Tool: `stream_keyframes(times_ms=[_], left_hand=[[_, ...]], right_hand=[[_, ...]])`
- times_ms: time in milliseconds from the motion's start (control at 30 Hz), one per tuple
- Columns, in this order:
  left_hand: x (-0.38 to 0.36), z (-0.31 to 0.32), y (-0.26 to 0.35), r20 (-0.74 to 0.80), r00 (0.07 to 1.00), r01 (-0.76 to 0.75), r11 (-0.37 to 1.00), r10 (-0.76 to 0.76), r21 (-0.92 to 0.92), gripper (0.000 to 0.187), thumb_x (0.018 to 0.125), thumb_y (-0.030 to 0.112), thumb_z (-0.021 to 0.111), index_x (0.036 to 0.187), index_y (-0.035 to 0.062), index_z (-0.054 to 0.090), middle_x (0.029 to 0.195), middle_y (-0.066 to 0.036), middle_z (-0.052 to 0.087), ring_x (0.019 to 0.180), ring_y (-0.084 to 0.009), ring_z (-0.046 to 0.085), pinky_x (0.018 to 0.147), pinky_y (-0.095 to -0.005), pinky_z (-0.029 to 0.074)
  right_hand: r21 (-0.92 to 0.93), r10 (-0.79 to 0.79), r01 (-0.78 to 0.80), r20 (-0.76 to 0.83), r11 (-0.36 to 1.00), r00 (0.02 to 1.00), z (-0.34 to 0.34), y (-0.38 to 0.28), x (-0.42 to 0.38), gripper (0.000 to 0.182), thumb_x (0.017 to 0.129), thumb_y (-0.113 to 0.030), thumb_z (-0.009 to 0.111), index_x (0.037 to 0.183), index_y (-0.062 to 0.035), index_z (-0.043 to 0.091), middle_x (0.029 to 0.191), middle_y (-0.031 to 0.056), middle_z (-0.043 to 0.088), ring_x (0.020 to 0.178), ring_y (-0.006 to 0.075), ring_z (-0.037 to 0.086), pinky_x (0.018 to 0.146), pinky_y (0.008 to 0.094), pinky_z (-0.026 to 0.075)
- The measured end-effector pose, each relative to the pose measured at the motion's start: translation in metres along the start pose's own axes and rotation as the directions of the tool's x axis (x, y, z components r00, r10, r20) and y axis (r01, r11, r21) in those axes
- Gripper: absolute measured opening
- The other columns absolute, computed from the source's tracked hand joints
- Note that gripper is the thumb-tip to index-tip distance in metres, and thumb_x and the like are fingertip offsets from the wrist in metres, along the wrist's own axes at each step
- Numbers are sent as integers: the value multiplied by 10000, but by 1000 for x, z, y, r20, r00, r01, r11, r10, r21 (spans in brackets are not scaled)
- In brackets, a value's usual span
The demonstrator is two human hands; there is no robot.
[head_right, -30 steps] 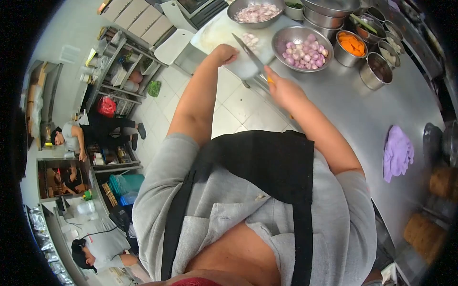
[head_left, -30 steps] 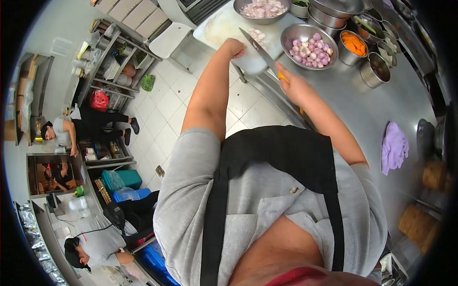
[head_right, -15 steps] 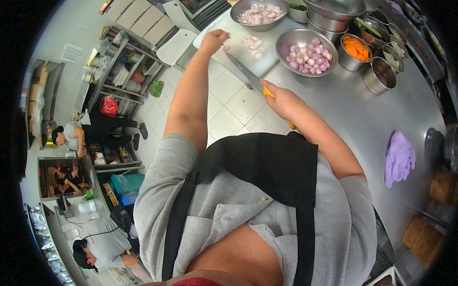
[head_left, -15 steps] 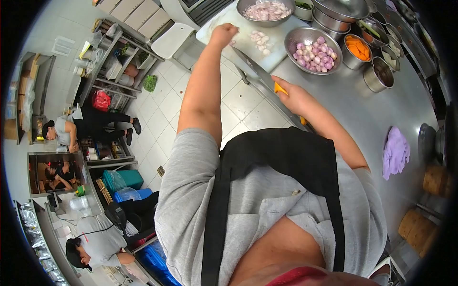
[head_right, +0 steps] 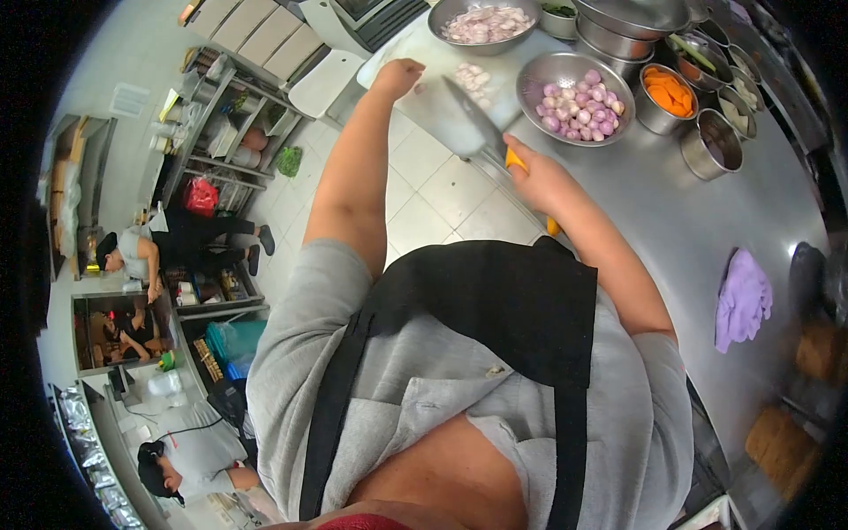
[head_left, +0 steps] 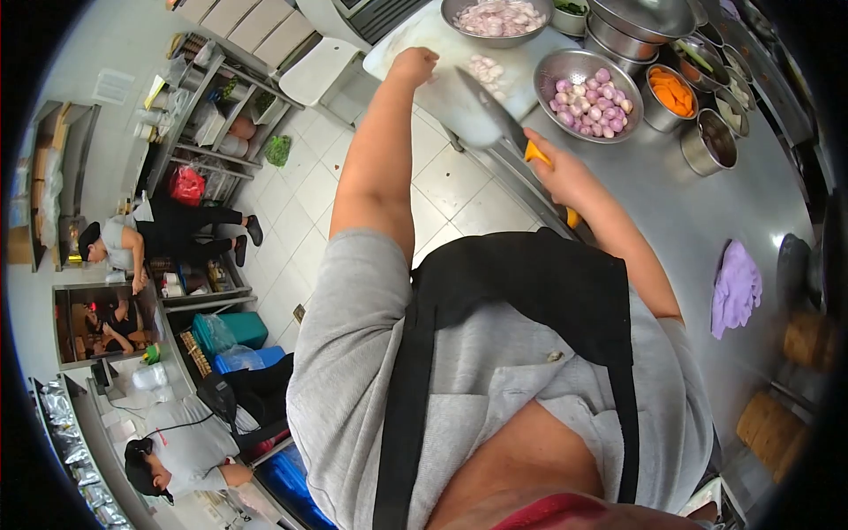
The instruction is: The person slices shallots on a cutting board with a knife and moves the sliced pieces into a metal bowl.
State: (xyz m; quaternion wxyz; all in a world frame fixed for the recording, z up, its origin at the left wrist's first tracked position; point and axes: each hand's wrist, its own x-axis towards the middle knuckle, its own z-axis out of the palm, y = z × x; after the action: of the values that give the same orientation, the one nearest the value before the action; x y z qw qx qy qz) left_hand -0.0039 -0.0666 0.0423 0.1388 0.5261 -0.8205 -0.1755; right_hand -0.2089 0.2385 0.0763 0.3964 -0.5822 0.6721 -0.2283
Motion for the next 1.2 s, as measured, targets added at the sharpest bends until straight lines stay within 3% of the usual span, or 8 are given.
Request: stream_keyframes(times_ms=[133,267,333,500,600,667,867,1200], left_hand=[[-7,13,-19,42,999,-12,984,5,180,322,741,263,721,1020,107,685,943,-90,680,876,-233,643,795,-325,490],[-3,29,-32,71,997,13,999,-10,-46,222,754,179,731,955,92,693,901,-64,679,841,-177,639,758,-290,497],[-15,23,-20,128,991,-24,994,38,-105,226,756,161,732,963,86,684,889,-55,674,825,-164,634,751,-284,499],[-37,23,-12,37,992,-106,952,121,-286,274,755,141,740,996,52,643,852,-35,652,762,-138,612,701,-276,502],[-33,30,-27,-66,995,60,966,-79,-252,379,727,235,775,1014,44,619,861,-45,648,714,-128,597,619,-270,490],[-46,21,-8,74,972,234,928,-222,-290,405,680,344,804,892,52,622,767,-31,624,634,-106,552,536,-257,448],[-22,28,-15,237,939,261,965,-247,-25,516,663,506,777,605,59,524,518,-12,459,456,-133,387,451,-301,351],[-14,20,-13,338,886,313,947,-318,73,576,638,540,779,577,25,529,486,-39,380,423,-159,356,417,-334,305]], right_hand=[[50,-65,67,-50,996,997,-5,-4,0,511,890,-187,484,1387,-196,369,1104,270,580,1019,374,577,883,379,441],[96,-55,56,-13,994,998,9,2,8,513,887,-169,488,1386,-177,367,1152,278,555,1070,383,551,917,375,420],[168,-107,117,-65,979,992,17,12,17,509,917,-163,469,1405,-254,356,613,21,475,449,106,428,447,265,428],[388,34,-53,57,920,998,14,10,15,508,929,-169,463,1416,-237,337,614,7,467,437,84,424,412,239,393],[553,22,-98,142,827,990,11,19,17,509,933,-189,462,1422,-226,326,647,16,486,443,83,432,407,238,380],[627,24,-142,192,766,981,11,24,17,510,933,-202,463,1423,-220,323,671,25,496,452,88,439,410,243,379],[763,23,-244,288,599,957,20,33,18,517,946,-253,440,1438,-245,283,650,25,475,429,88,417,403,232,349],[716,51,-256,295,649,954,27,23,20,513,955,-272,431,1442,-275,267,634,7,441,427,74,392,387,223,339]])
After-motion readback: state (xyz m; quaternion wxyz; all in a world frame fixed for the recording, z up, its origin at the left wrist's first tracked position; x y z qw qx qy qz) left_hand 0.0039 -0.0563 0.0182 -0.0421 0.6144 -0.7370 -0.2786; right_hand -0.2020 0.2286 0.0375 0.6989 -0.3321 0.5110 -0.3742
